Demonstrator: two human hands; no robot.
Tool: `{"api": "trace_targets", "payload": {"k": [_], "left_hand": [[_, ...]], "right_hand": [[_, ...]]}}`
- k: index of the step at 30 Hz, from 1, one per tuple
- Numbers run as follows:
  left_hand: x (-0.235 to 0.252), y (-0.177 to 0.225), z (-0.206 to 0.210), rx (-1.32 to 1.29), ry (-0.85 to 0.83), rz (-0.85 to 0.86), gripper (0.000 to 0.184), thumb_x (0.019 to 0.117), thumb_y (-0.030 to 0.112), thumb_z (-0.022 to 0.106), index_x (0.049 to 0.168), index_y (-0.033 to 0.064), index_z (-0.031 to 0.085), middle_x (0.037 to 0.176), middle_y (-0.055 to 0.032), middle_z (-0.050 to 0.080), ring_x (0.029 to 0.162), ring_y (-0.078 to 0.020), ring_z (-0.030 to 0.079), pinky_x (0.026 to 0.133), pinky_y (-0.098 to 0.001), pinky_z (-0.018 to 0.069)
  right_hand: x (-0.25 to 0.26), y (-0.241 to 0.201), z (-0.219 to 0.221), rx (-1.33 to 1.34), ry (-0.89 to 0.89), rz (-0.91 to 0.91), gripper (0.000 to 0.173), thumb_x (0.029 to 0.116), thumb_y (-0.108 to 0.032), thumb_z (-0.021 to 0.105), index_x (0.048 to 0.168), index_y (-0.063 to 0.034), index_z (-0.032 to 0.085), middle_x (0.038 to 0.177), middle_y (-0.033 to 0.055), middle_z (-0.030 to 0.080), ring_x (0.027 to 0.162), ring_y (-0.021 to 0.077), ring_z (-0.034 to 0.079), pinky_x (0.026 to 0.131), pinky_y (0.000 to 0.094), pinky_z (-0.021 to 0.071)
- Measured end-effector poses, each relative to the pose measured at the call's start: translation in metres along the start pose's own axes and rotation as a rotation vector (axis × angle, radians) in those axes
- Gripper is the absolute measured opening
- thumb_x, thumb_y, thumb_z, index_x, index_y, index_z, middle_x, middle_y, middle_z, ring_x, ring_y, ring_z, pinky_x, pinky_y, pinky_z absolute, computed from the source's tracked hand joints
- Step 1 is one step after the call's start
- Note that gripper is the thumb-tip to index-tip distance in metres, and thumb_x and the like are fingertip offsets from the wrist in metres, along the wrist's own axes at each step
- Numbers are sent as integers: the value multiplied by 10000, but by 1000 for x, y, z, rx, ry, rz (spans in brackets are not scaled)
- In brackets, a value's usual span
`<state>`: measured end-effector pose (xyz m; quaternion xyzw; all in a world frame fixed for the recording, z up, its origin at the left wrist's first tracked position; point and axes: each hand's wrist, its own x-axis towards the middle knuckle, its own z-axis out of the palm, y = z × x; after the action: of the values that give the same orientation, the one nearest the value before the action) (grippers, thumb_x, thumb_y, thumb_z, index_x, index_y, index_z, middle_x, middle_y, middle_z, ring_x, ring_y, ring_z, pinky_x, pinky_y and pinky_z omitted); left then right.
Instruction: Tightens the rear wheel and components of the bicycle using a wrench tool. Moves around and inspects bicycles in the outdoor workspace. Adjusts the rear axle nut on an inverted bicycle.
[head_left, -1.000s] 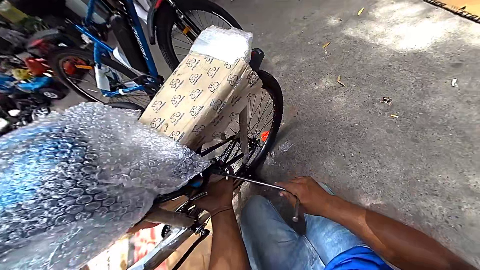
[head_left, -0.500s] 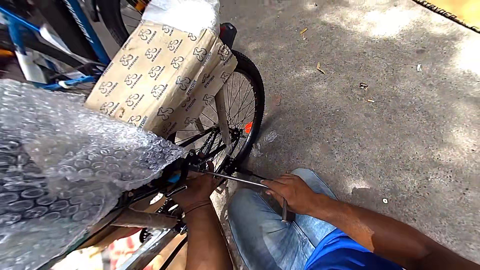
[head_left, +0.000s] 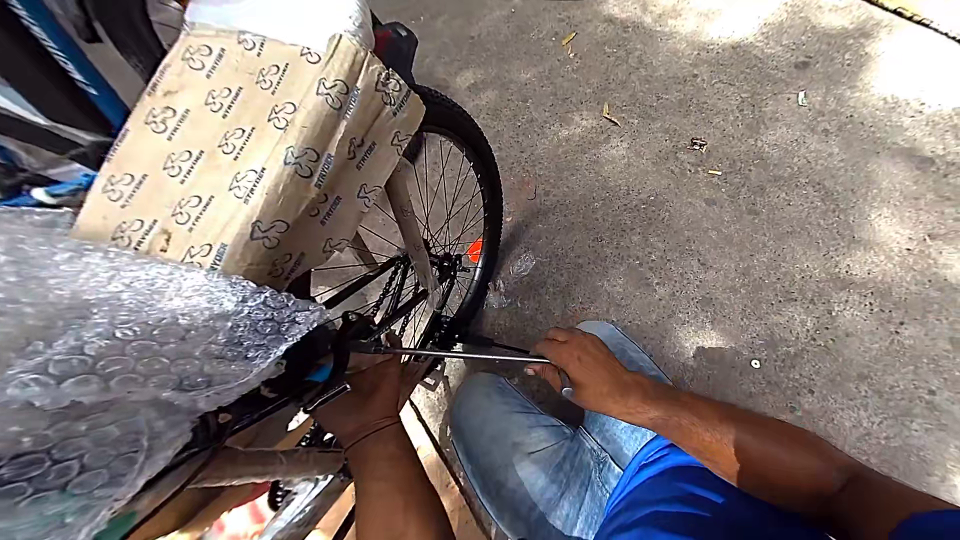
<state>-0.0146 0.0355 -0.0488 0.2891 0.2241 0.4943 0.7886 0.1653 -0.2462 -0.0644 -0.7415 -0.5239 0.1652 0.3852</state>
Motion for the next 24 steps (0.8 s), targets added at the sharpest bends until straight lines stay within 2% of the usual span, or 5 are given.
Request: {"api": "trace_targets", "payload": {"k": [5, 10, 17, 20, 24], "left_hand": [[0, -3, 5, -36, 14, 53, 542, 1047, 477, 203, 1388, 130, 442, 1394, -81, 533, 1345, -242, 491, 1162, -562, 355], [2, -3, 2, -38, 47, 44, 570, 1035, 516, 199, 1387, 137, 438, 1388, -98, 533, 1332, -270, 501, 1143, -585, 369], [3, -4, 6, -44, 32, 54, 581, 1038, 538, 207, 1396, 138, 430, 1382, -101, 530, 1316, -266, 515, 1114, -585, 400], [2, -4, 6, -35, 47, 74, 584, 1040, 533, 214, 1421, 141, 420, 1413, -103, 518, 1348, -273, 494, 1130, -603, 376], [5, -4, 3, -35, 24, 69, 567, 1042, 535, 228, 1395, 145, 439, 1376, -96, 536, 1306, -267, 521, 1108, -593, 398]], "right_hand": [[-2, -8, -23, 431, -98, 360, 206, 898, -266, 813, 1058, -144, 766, 851, -10, 745, 716, 100, 690, 710, 357, 605], [-13, 1, -31, 755, -36, 272, 216, 1028, -152, 629, 1188, -22, 694, 931, 71, 746, 710, 123, 694, 689, 290, 607], [-1, -1, -5, 1306, 86, 727, 607, 1106, -254, 482, 1608, -172, 151, 835, 157, 704, 604, 210, 698, 562, 331, 609], [2, -5, 4, 1432, 135, 924, 547, 1107, -307, 476, 1592, -260, 229, 805, 144, 683, 567, 198, 663, 496, 316, 559], [-10, -5, 1, 1203, 53, 676, 354, 1125, -279, 419, 1249, -41, 651, 845, 133, 736, 580, 179, 679, 525, 305, 581]]}}
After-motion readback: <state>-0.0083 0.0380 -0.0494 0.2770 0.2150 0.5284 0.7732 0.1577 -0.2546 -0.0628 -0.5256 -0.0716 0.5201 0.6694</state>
